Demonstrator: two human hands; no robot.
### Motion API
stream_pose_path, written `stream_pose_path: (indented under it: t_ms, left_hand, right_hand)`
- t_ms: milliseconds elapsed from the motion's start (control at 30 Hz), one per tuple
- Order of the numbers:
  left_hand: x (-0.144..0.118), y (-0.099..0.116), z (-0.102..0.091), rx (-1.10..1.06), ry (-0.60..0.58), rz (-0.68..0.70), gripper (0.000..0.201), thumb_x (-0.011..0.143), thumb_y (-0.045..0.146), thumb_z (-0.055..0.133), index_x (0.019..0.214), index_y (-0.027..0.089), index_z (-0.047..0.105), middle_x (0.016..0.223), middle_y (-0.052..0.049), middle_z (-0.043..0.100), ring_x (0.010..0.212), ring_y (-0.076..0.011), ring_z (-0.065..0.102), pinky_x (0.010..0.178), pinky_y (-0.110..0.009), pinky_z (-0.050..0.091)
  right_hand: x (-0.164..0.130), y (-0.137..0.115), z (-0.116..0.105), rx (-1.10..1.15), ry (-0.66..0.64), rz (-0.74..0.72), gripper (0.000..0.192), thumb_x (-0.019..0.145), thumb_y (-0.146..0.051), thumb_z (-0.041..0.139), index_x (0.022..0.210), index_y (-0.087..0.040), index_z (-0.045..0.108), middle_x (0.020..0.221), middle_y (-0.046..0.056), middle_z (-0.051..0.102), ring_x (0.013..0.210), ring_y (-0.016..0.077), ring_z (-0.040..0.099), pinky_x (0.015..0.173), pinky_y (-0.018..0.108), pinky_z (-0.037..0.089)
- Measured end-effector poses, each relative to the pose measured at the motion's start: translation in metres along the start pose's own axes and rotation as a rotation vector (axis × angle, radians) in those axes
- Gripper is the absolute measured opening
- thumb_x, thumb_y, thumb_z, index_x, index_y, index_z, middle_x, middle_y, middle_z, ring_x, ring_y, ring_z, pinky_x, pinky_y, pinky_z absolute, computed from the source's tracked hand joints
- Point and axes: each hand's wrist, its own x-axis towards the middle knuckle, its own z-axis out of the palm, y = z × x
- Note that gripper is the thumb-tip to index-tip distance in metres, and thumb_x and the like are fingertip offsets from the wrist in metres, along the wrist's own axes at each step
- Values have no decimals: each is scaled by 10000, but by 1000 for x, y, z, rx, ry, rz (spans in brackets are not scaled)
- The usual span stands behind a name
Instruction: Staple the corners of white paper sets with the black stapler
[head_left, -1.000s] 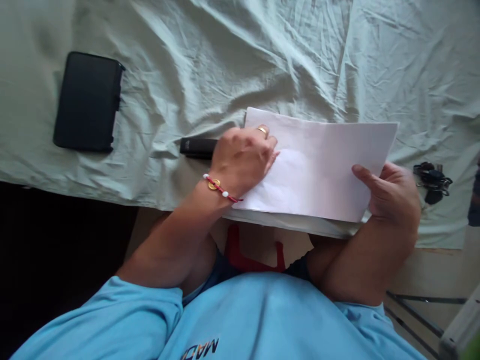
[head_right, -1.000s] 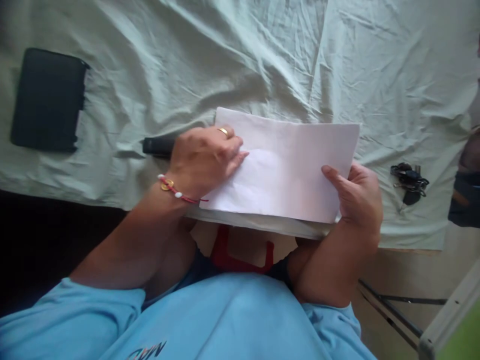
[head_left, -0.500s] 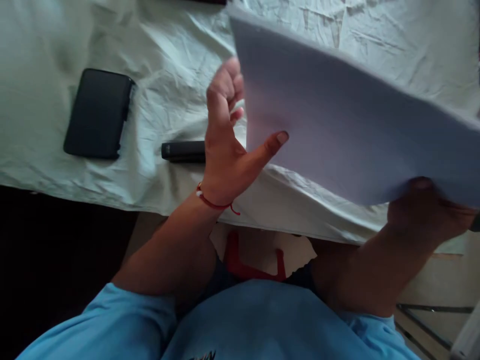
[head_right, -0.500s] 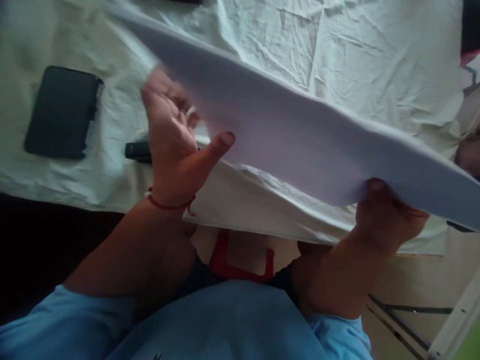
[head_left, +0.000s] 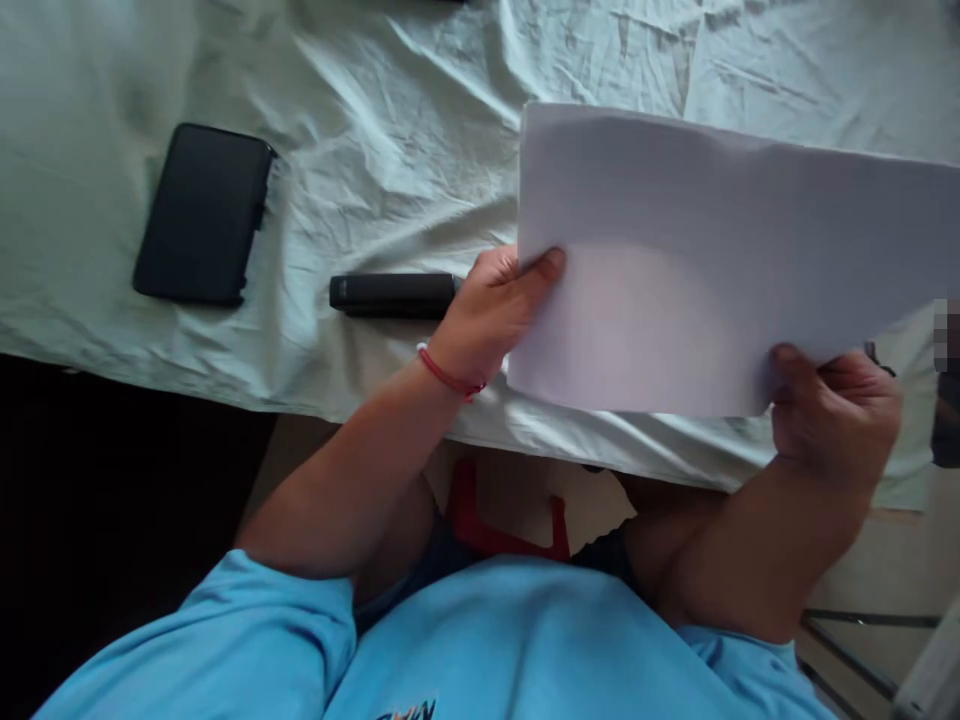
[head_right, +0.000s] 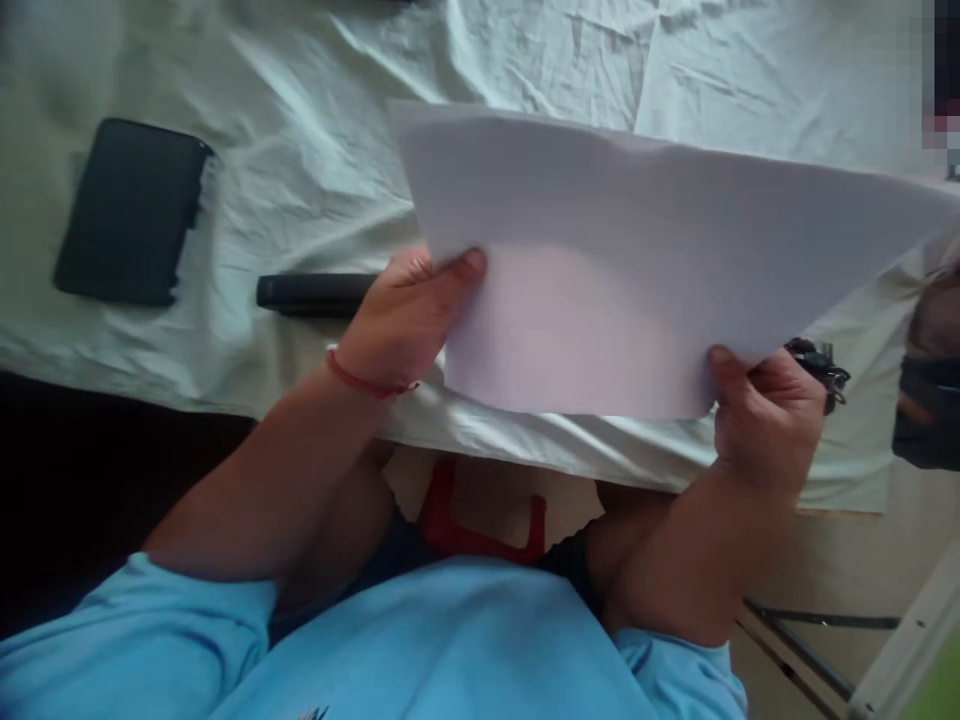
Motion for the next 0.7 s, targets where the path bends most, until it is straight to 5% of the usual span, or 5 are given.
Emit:
stream_pose_path:
  t_ms: [200,300,433,533,700]
  left_hand:
    - [6,-5,1,-99,-105,-195,90,913,205,780,981,150,759,996,-75,818,982,-238,777,932,-364,622]
    - [4,-5,0,28,-122,-173,124,850,146,805,967,145,763,989,-67,814,950,-221,761,888,-326,607]
    - [4,-5,0,177,-25,-97,43,917,137,711,903,149,750,906,-34,777,864,-168,709,802,-261,562]
    - [5,-5,2,175,47,-90,161,965,213,703,815,156,713,811,-19,732,743,-141,639,693,-246,515]
    - [5,-2,2,98,-31,-111,80,864,164,802,885,155,725,864,-18,741,816,-150,659,761,-244,528]
  right_hand:
    - [7,6,-1,178,145,-24,270,544,-226,901,805,-227,833,879,-2,769,800,152,670,1044,407,591]
    - [8,8,-5,152,139,8,288,553,-245,893,833,-210,836,896,10,772,842,157,691,1073,400,578]
    - [5,3,-7,88,45,95,347,580,-311,900,906,-211,837,996,32,793,903,146,696,1081,368,570]
    - [2,-1,-7,68,-6,175,396,573,-345,907,936,-206,833,981,52,787,906,150,703,1008,349,596]
    - [4,-1,-9,50,99,195,346,524,-315,876,842,-195,806,999,54,786,818,143,684,910,352,621]
